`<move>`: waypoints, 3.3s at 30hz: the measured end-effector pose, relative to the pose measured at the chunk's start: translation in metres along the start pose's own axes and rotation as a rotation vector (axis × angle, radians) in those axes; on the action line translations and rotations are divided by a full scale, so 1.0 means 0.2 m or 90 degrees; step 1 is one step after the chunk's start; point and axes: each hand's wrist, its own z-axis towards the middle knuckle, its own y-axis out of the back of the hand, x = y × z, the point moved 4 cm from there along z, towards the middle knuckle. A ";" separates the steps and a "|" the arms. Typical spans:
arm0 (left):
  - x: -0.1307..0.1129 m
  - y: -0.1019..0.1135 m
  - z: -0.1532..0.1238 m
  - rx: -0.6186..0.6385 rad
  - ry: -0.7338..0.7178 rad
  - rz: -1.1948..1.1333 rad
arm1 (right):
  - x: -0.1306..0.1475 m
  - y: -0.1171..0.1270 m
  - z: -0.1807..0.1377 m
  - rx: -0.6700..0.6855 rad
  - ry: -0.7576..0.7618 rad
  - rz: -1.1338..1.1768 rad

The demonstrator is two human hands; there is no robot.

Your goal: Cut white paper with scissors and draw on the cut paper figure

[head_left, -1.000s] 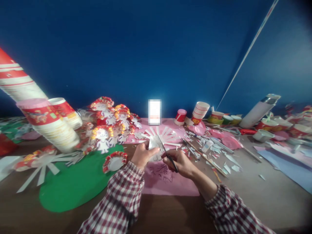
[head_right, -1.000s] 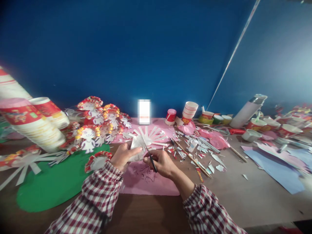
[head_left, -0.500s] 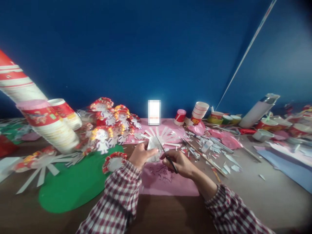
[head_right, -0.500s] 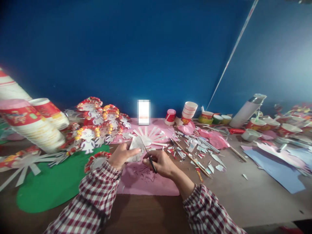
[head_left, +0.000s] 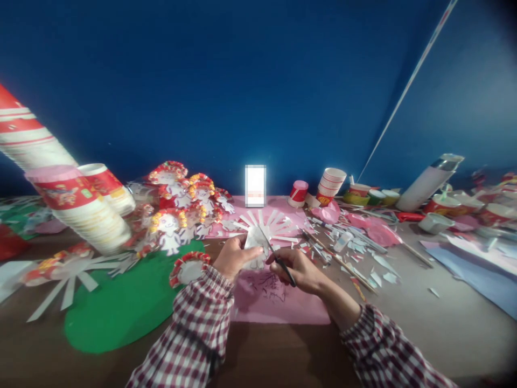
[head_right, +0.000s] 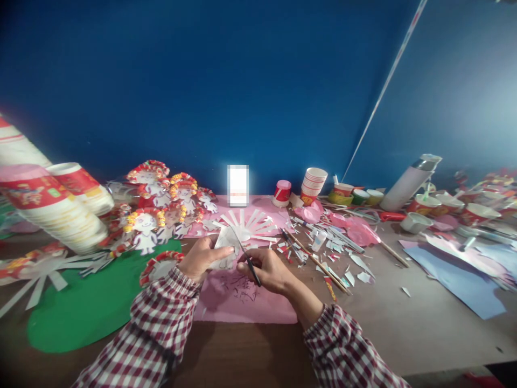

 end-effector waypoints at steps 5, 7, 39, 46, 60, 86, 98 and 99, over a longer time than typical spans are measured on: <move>0.00 0.00 0.00 0.009 -0.001 -0.006 | 0.01 0.00 0.00 -0.004 0.010 -0.013; 0.00 0.01 0.00 0.007 -0.007 0.002 | 0.01 0.00 0.00 -0.003 0.015 -0.015; 0.02 0.04 0.01 0.040 0.024 0.008 | 0.04 0.00 -0.01 0.005 0.022 -0.053; 0.04 0.04 0.01 0.050 0.028 -0.008 | 0.05 0.00 0.00 0.004 0.031 -0.072; 0.04 0.02 0.01 0.060 0.039 -0.029 | 0.00 -0.02 0.00 0.009 0.006 0.007; 0.05 0.00 0.00 0.054 0.070 -0.145 | 0.02 -0.03 0.01 -0.025 0.036 -0.004; 0.10 -0.02 0.02 0.031 0.074 -0.179 | 0.04 -0.03 0.00 -0.060 0.029 -0.006; 0.10 -0.02 0.02 0.024 0.076 -0.184 | 0.04 -0.03 0.00 -0.063 0.028 -0.010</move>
